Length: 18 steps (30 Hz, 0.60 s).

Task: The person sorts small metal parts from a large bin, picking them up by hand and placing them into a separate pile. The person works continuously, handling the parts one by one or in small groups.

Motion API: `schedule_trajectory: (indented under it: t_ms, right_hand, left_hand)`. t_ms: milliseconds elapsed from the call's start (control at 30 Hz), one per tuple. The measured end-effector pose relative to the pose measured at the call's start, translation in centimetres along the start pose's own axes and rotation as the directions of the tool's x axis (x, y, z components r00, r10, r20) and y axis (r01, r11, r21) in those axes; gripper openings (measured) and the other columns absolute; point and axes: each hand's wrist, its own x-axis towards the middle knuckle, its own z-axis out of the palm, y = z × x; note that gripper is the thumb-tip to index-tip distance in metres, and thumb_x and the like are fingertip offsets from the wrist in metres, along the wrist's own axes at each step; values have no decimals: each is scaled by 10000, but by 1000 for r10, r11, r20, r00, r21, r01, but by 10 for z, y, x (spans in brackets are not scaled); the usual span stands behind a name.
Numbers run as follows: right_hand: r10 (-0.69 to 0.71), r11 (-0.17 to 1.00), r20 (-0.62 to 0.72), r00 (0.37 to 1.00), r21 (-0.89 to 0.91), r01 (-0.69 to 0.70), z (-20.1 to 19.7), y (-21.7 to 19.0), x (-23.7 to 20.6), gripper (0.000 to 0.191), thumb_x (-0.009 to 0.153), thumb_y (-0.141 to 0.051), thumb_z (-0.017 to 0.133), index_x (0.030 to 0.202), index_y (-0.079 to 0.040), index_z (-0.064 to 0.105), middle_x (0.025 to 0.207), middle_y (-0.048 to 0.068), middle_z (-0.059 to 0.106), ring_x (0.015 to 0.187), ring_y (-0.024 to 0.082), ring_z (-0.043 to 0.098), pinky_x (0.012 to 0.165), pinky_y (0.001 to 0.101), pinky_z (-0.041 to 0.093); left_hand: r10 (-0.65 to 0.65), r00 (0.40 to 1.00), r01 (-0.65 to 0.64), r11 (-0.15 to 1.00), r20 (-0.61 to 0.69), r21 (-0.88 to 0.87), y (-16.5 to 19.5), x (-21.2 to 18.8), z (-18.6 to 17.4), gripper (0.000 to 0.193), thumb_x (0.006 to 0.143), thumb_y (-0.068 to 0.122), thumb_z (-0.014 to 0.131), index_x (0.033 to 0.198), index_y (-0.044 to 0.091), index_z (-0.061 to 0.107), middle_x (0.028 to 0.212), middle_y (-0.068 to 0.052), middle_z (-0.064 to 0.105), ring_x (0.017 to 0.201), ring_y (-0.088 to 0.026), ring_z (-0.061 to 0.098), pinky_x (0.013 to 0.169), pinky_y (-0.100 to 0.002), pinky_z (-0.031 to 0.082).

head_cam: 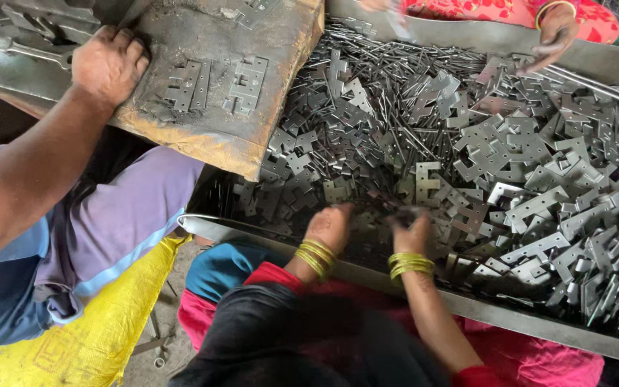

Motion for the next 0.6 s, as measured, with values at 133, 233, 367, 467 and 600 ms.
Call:
schedule_trajectory:
  t_ms: [133, 233, 367, 467, 600]
  right_hand:
    - [53, 993, 13, 999, 109, -54, -16, 24, 8, 296, 857, -159, 806, 1113, -53, 702, 1010, 87, 768, 909, 227, 720, 843, 358, 551]
    - [83, 990, 228, 970, 95, -107, -25, 41, 8, 277, 876, -229, 775, 1106, -77, 746, 1010, 68, 769, 861, 204, 709, 801, 341, 545]
    - [243, 970, 555, 796, -165, -181, -22, 58, 0, 390, 991, -383, 699, 1090, -23, 812, 882, 237, 750, 730, 288, 673, 760, 424, 522]
    - [161, 978, 612, 774, -202, -44, -10, 64, -6, 513, 982, -476, 652, 1049, 16, 779, 922, 218, 810, 876, 265, 756, 864, 392, 547]
    - [244, 965, 598, 764, -229, -129, 9, 59, -6, 571, 1030, -511, 568, 1120, 17, 766, 1034, 249, 761, 983, 306, 691, 920, 407, 489]
  left_hand:
    - [-77, 992, 57, 980, 97, 192, -25, 10, 35, 226, 873, 213, 670, 1062, 94, 710, 968, -156, 748, 929, -358, 725, 775, -481, 576]
    - [-106, 966, 15, 935, 237, 353, -19, 20, 78, 297, 748, 295, 762, 977, 107, 749, 991, -132, 740, 960, -324, 718, 745, -463, 589]
    - [-171, 956, 45, 890, 240, 455, -30, 31, 125, 149, 849, 200, 702, 965, 151, 783, 1004, -115, 767, 981, -296, 736, 729, -451, 614]
    - [-202, 944, 105, 933, 261, 344, -39, 33, 119, 174, 965, 181, 627, 965, 138, 795, 1015, -147, 779, 974, -309, 767, 770, -453, 609]
    - [-70, 985, 41, 982, 156, 186, -13, 15, 80, 178, 895, 207, 670, 1010, 93, 745, 982, -167, 747, 942, -340, 734, 798, -450, 576]
